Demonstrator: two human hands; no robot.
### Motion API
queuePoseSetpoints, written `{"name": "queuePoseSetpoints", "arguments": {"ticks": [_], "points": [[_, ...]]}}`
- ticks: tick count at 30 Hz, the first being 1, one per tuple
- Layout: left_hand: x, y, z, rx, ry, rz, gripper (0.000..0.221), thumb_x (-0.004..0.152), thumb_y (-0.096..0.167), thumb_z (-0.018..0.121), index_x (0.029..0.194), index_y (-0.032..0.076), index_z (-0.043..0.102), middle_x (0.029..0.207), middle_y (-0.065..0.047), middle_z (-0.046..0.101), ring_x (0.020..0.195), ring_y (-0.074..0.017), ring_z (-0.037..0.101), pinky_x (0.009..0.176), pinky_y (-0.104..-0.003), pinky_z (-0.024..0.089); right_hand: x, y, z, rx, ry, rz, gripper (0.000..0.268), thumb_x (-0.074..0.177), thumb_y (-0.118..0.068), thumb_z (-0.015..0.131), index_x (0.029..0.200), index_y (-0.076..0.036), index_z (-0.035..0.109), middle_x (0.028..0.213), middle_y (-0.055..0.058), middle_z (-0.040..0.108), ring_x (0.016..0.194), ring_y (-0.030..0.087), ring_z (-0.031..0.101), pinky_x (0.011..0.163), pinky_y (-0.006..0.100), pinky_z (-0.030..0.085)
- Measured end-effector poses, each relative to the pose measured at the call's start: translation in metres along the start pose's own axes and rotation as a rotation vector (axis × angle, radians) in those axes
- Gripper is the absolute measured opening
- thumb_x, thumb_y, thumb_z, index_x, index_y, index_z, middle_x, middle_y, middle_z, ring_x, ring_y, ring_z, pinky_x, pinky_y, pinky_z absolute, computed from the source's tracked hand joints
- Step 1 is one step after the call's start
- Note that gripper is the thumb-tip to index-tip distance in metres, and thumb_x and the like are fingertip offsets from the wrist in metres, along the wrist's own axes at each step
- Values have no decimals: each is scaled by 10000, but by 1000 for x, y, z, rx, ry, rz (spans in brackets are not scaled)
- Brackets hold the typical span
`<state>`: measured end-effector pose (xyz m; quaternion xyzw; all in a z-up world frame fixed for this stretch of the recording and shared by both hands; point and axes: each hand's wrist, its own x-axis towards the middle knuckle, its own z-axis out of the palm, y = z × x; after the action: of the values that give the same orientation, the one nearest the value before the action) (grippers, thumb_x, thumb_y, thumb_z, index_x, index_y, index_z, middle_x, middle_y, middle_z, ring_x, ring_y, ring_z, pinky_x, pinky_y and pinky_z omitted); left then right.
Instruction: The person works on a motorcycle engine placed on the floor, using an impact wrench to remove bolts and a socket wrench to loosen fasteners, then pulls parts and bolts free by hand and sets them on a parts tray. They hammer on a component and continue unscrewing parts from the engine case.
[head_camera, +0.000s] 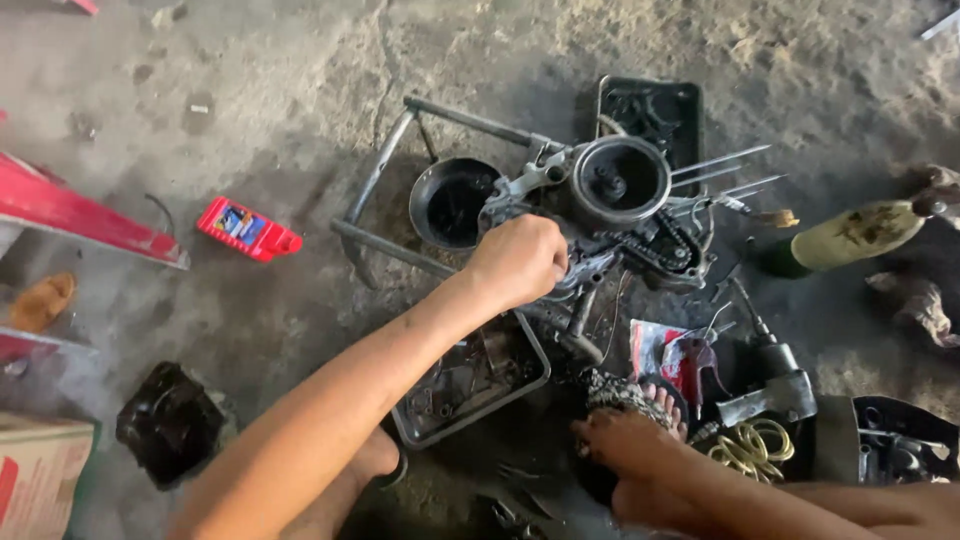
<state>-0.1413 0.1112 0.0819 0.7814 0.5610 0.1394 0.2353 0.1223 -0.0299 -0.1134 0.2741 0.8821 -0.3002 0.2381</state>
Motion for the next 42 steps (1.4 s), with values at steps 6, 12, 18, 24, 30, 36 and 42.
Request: {"name": "queuePoseSetpoints", "arguments": {"ticks": [6,12,18,24,30,36,42], "points": [[-14,-12,19,-4,213,210,57,809,100,728,769,60,730,876,-135,688,790,-351,727,712,-479,584,20,41,53,-269,167,-27,635,826,-202,587,1449,-183,462,1402,143,573,1256,352,533,1013,497,426],[-39,-4,8,58,220,260,71,933,42,636,889,25,583,947,-118,611,688,-278,716,548,-389,551,17,13,24,-202,-115,290,597,996,-193,542,1549,-321,356,1430,151,493,1351,408,440,1128,516,361],[-84,-48,-3,-196,-165,299,188,1049,216,620,928,72,608,877,-95,670,647,-278,689,578,-417,552,7,-26,-25,-59,-239,134,371,697,-215,764,1051,-106,746,1021,147,760,1028,325,747,879,407,622],[-128,-110,56,27,-786,-43,284,945,314,699,1118,110,606,1022,-123,745,899,-281,717,823,-458,562,134,-8,57,342,349,377,265,945,-318,609,1047,-75,639,952,213,722,905,433,703,773,551,570],[-143,-155,74,209,-604,-60,597,818,241,785,1358,152,545,1246,-101,656,1109,-315,667,900,-462,554,214,-5,71,463,751,429,341,937,-348,659,1018,-22,604,898,259,709,853,486,676,731,588,539],[-114,-178,54,164,-396,-148,375,910,280,716,1255,148,654,1225,-94,707,1048,-342,707,890,-481,572,245,-23,54,481,615,609,354,889,-386,709,907,-37,651,837,243,718,823,460,705,741,552,581],[-97,-185,80,87,-312,-135,327,915,290,710,1205,143,678,1169,-107,723,1073,-341,701,911,-480,558,241,-132,119,1047,827,771,321,848,-282,760,898,33,719,866,245,751,799,384,753,668,475,609]]}}
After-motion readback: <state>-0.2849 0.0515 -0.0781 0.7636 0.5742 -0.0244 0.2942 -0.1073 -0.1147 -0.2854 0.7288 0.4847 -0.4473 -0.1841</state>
